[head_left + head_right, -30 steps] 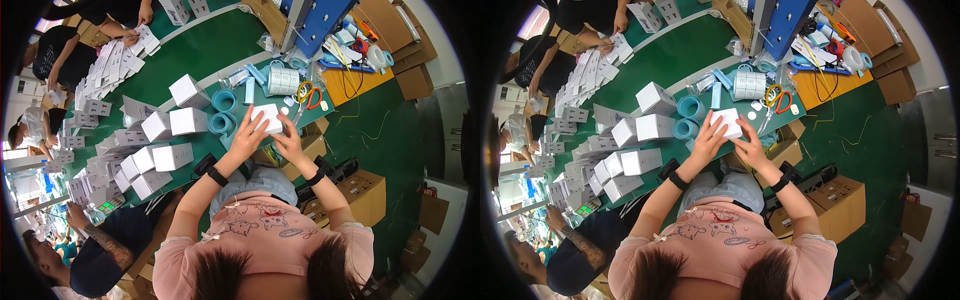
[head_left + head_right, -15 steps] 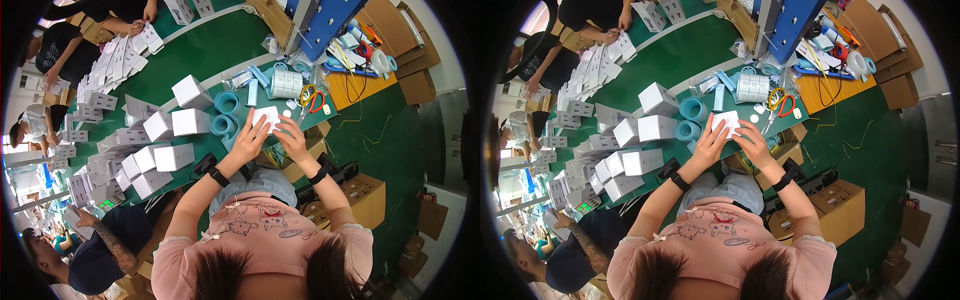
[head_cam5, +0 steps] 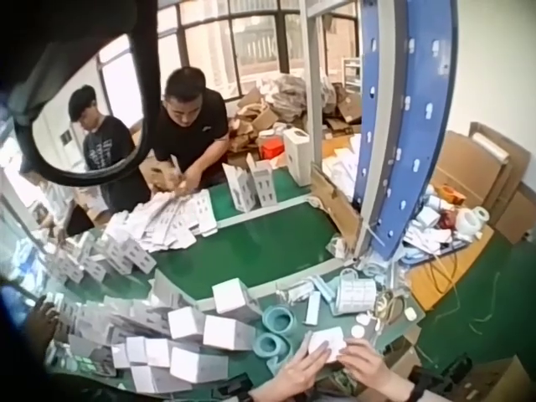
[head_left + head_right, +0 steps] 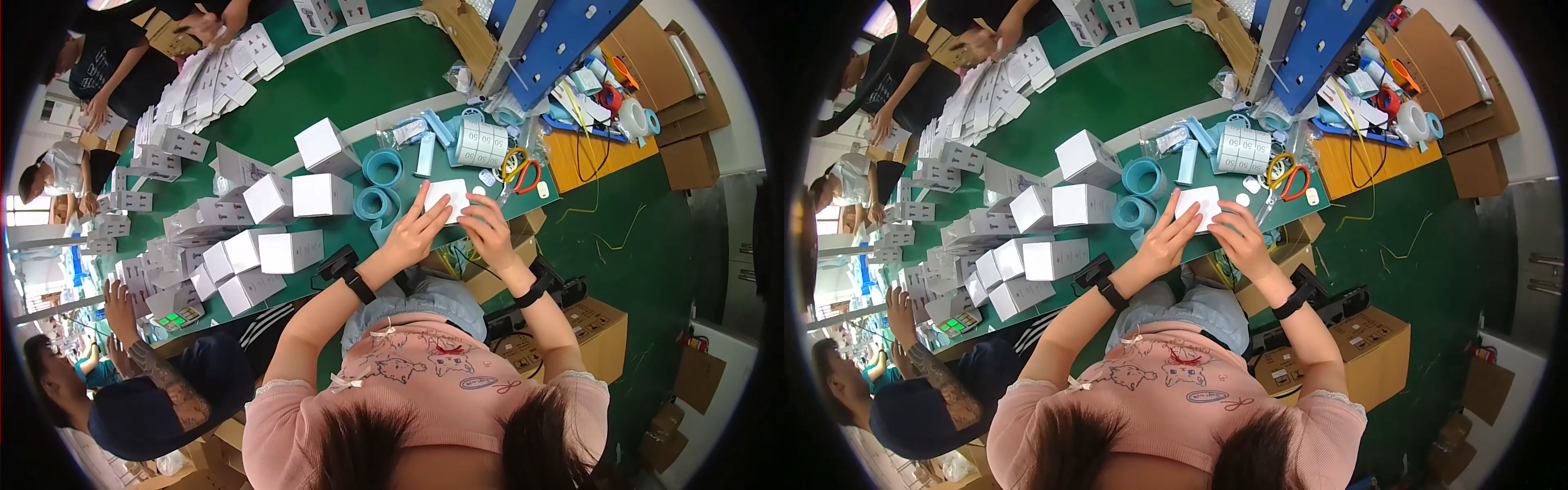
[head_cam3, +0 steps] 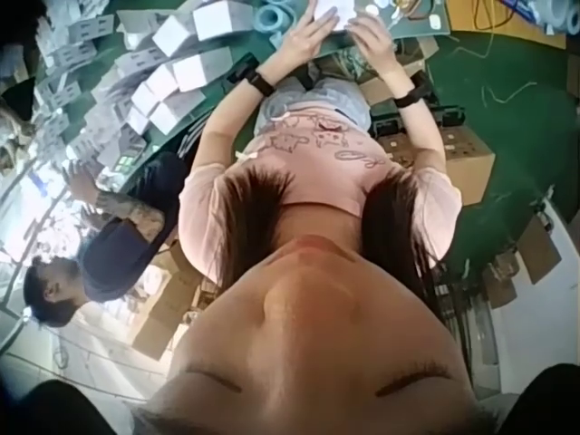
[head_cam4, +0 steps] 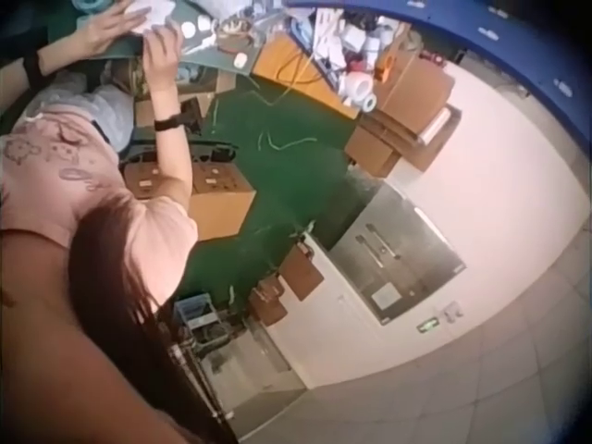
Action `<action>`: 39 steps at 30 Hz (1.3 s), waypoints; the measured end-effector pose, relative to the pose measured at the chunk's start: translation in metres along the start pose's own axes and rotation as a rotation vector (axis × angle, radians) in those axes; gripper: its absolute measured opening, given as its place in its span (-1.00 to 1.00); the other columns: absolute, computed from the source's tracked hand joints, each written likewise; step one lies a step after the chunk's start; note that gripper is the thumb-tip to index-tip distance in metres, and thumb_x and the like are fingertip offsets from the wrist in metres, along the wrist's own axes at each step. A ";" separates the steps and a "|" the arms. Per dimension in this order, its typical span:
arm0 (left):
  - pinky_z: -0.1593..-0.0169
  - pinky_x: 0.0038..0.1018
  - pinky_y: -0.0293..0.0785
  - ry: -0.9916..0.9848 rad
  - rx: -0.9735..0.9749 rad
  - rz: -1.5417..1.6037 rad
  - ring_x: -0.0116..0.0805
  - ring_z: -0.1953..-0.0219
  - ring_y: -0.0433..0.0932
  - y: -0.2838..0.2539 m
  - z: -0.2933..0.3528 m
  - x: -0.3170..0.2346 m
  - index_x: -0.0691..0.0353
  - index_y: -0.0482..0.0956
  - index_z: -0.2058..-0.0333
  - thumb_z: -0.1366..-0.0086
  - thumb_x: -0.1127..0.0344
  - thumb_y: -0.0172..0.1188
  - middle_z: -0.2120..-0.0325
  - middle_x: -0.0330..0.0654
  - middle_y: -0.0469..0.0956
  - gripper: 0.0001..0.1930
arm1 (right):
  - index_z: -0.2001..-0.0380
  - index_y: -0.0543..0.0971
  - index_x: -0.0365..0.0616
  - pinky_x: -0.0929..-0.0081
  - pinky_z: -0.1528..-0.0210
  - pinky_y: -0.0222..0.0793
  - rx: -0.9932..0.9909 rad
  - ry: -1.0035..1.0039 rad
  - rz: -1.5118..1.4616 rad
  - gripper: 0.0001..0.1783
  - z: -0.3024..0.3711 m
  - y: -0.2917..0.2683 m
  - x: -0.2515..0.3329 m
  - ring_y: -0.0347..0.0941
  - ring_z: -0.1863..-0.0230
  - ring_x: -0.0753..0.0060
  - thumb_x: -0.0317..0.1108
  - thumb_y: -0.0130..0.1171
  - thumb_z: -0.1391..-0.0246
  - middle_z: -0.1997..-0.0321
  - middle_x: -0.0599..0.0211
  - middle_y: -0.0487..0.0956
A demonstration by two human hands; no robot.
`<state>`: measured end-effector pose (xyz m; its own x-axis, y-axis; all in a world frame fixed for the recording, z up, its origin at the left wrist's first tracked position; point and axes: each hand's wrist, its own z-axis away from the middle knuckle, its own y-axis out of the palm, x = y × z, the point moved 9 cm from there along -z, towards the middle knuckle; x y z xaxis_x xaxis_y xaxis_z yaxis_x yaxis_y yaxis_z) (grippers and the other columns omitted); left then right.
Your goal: The person packages items by hand, placing a small device into a white box, folding the box closed, and setting it aside. This process is repeated multiple times with several devices and boxes on the table.
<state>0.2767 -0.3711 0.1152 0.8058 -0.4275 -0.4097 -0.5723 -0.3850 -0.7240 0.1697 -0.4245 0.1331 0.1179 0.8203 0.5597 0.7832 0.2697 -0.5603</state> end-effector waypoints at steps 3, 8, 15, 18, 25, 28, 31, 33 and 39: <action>0.05 -0.24 0.45 -0.011 0.009 0.051 0.26 -0.17 0.18 0.002 0.002 0.003 0.30 0.44 0.04 0.14 0.68 0.06 -0.07 -0.10 0.35 -0.44 | 0.42 0.53 -0.25 0.23 0.11 0.38 -0.005 0.000 -0.006 -0.75 0.002 0.001 -0.002 0.40 0.06 0.03 -0.64 0.22 0.30 0.27 0.25 0.48; 0.04 -0.26 0.44 -0.025 0.020 0.010 0.26 -0.16 0.18 0.009 0.007 0.001 0.30 0.45 0.04 0.11 0.64 0.09 -0.07 -0.11 0.35 -0.47 | 0.42 0.52 -0.25 0.21 0.09 0.36 0.025 -0.018 -0.007 -0.75 0.002 0.001 -0.001 0.38 0.04 0.01 -0.64 0.23 0.30 0.25 0.24 0.46; -0.03 -0.03 0.32 -0.015 -0.001 0.107 0.25 -0.19 0.12 0.007 0.008 0.002 0.24 0.43 0.03 0.01 0.45 0.19 -0.11 -0.12 0.29 -0.52 | 0.41 0.53 -0.24 0.20 0.06 0.35 0.039 -0.024 -0.031 -0.76 0.012 0.009 -0.009 0.34 -0.01 -0.02 -0.63 0.26 0.27 0.20 0.23 0.43; -0.04 -0.03 0.33 0.042 -0.011 -0.052 0.25 -0.18 0.14 0.010 0.008 0.000 0.27 0.46 0.09 -0.02 0.42 0.19 -0.08 -0.11 0.34 -0.60 | 0.40 0.54 -0.23 0.21 0.00 0.33 0.057 -0.041 -0.049 -0.76 0.023 0.019 -0.016 0.29 -0.09 -0.02 -0.62 0.27 0.25 0.14 0.23 0.42; -0.11 -0.03 0.28 0.086 -0.137 -0.012 0.21 -0.18 0.16 0.011 0.013 -0.012 0.30 0.49 0.14 0.01 0.43 0.21 -0.04 -0.10 0.37 -0.62 | -0.25 0.08 -0.06 0.22 -0.13 0.25 0.018 0.417 -0.305 0.08 0.036 0.030 -0.075 0.14 -0.22 0.12 -0.52 0.40 0.42 -0.21 0.12 0.18; -0.11 -0.03 0.28 0.075 -0.154 0.038 0.20 -0.19 0.15 -0.020 0.002 -0.024 0.31 0.48 0.16 0.01 0.45 0.19 -0.03 -0.10 0.37 -0.65 | -0.28 -0.12 -0.06 0.28 -0.13 0.25 0.191 0.565 -0.530 0.22 0.036 0.040 -0.072 0.18 -0.19 0.18 -0.49 0.43 0.43 -0.20 0.15 0.19; -0.10 -0.03 0.30 -0.004 -0.204 0.031 0.19 -0.19 0.15 -0.076 0.010 -0.038 0.33 0.48 0.19 -0.01 0.47 0.18 -0.03 -0.09 0.36 -0.68 | -0.30 -0.22 -0.08 0.31 -0.11 0.25 0.327 0.571 -0.697 0.30 0.013 0.057 -0.039 0.23 -0.16 0.21 -0.47 0.45 0.45 -0.18 0.16 0.22; -0.09 -0.03 0.28 0.044 -0.342 0.091 0.17 -0.17 0.18 -0.123 0.025 -0.050 0.33 0.46 0.16 -0.07 0.34 0.20 -0.04 0.00 0.33 -0.66 | -0.30 -0.23 -0.12 0.32 -0.09 0.27 0.344 0.442 -0.775 0.31 -0.012 0.056 0.000 0.27 -0.13 0.21 -0.44 0.46 0.46 -0.15 0.17 0.26; -0.13 -0.25 0.11 -1.003 -0.953 -0.686 -0.05 -0.11 0.13 -0.242 0.246 -0.012 0.34 0.04 -0.12 0.07 0.35 0.34 -0.14 0.08 0.02 -0.18 | -0.22 0.02 -0.12 0.30 -0.09 0.25 0.505 0.409 -0.840 0.18 -0.055 0.107 0.079 0.29 -0.09 0.22 -0.38 0.49 0.53 -0.10 0.19 0.29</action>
<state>0.4428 -0.0714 0.1588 0.4898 0.6006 -0.6319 0.3712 -0.7995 -0.4722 0.2959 -0.3588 0.1508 -0.0734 0.0672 0.9950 0.3755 0.9262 -0.0348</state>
